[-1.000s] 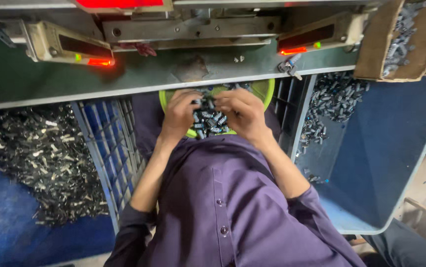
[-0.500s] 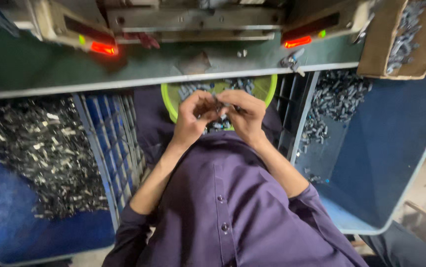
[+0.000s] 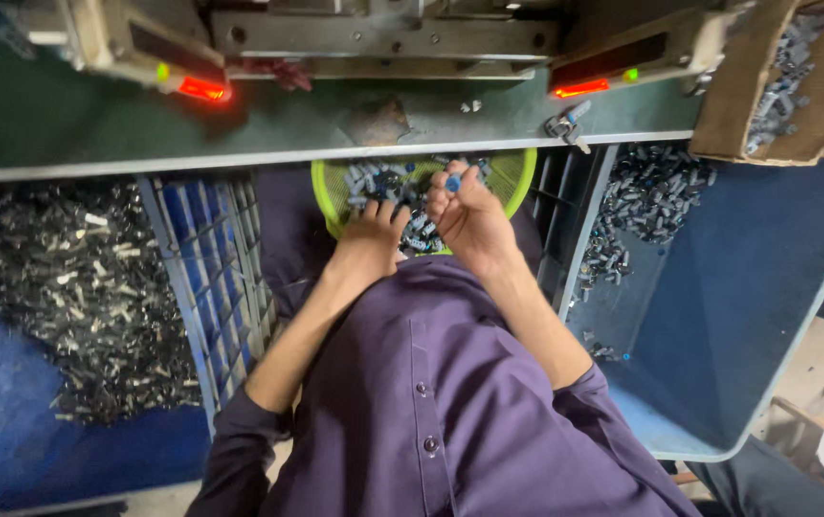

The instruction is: The person picks small cylindrical components from a green basket and inserts them into a machine slot one at a time. The person occasionally adjusts the basket and uses a green hose to clear debris from the machine surface. Finished parts accumulate in a blue bin below.

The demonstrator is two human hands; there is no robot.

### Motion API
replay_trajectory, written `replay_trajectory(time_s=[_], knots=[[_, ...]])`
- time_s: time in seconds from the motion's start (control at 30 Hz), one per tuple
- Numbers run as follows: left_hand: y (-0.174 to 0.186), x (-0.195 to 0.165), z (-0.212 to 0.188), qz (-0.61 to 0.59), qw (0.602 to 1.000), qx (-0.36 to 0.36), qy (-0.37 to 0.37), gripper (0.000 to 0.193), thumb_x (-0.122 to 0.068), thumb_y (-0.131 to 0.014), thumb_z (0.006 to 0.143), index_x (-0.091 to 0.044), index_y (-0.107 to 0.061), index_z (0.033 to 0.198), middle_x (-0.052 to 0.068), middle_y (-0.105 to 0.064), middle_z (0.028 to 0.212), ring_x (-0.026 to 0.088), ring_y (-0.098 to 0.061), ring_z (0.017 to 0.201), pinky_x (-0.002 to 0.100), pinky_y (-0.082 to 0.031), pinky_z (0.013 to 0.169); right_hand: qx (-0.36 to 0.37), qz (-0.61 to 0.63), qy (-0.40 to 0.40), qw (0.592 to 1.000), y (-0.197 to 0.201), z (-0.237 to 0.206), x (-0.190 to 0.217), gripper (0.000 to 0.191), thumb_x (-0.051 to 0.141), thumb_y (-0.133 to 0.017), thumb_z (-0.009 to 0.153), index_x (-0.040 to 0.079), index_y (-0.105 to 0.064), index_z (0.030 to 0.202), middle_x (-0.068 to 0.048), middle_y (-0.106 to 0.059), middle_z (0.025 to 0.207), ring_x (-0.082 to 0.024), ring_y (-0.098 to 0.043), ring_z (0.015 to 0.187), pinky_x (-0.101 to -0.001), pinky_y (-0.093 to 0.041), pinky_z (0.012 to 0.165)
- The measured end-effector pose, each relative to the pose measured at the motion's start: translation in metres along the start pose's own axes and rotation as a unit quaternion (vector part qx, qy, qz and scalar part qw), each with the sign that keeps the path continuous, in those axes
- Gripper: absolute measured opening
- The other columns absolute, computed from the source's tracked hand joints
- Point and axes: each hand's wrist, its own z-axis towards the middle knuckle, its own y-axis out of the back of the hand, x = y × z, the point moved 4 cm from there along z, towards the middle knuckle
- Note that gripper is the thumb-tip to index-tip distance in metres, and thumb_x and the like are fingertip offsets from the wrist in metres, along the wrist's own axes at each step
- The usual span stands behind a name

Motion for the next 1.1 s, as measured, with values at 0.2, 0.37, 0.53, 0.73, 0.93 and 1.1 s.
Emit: replay_trajectory(time_s=[0.2,0.37,0.53,0.73,0.93,1.1], knots=[[-0.007,0.0,-0.005,-0.052,0.998,0.047,0.003,0.044,-0.012,-0.079,0.073,-0.006,-0.07,0.115,0.015,-0.062,0.117,0.034,-0.063,0.106,0.047,-0.05,0.091,-0.001,0.007,0.006,1.0,0.008,-0.002,0.006,0.024,-0.004,-0.061,0.097,0.01,-0.057,0.116,-0.007,-0.063,0.109,-0.013,-0.061,0.085,-0.0253,-0.052,0.08],[0.013,0.005,-0.02,-0.176,0.979,-0.092,0.039,0.029,-0.011,-0.079,0.075,-0.003,-0.075,0.103,0.015,-0.063,0.117,0.037,-0.067,0.101,0.046,-0.052,0.088,-0.039,0.017,0.031,0.999,0.016,-0.006,0.011,0.025,-0.005,-0.062,0.093,0.01,-0.056,0.113,-0.009,-0.063,0.113,-0.014,-0.062,0.086,-0.0255,-0.054,0.085],[0.026,0.01,-0.018,-0.273,0.948,-0.131,0.097,0.017,-0.006,-0.078,0.084,-0.002,-0.072,0.099,0.013,-0.071,0.101,0.034,-0.071,0.092,0.039,-0.055,0.078,-0.077,-0.298,0.204,0.929,0.005,-0.027,0.026,0.02,-0.003,-0.071,0.091,0.009,-0.059,0.102,-0.009,-0.069,0.105,-0.012,-0.063,0.082,-0.026,-0.054,0.074],[0.026,-0.004,-0.023,-0.336,0.925,-0.105,0.145,0.012,-0.003,-0.078,0.086,0.0,-0.069,0.094,0.013,-0.076,0.088,0.018,-0.075,0.081,0.031,-0.055,0.075,-0.187,-0.601,0.634,0.449,-0.059,-0.112,0.168,0.02,-0.016,-0.063,0.086,0.004,-0.064,0.085,-0.008,-0.071,0.097,-0.019,-0.069,0.088,-0.0305,-0.054,0.082],[0.036,-0.016,-0.021,-0.53,0.839,-0.054,0.111,0.039,0.003,-0.062,0.09,-0.004,-0.063,0.129,0.008,-0.077,0.091,0.014,-0.075,0.086,0.025,-0.057,0.079,-0.224,-0.507,0.739,0.383,-0.08,-0.131,0.227,0.027,-0.004,-0.076,0.093,0.0,-0.056,0.111,-0.008,-0.056,0.106,-0.019,-0.057,0.102,-0.0341,-0.05,0.095],[0.061,-0.03,-0.018,-0.592,0.787,-0.12,0.121,0.027,0.004,-0.064,0.092,0.0,-0.066,0.119,0.011,-0.077,0.103,0.017,-0.074,0.095,0.028,-0.056,0.085,-0.008,-0.705,0.492,0.511,-0.07,-0.085,0.092,0.028,0.01,-0.076,0.096,0.005,-0.058,0.117,-0.011,-0.071,0.117,-0.025,-0.069,0.102,-0.0343,-0.056,0.093]])
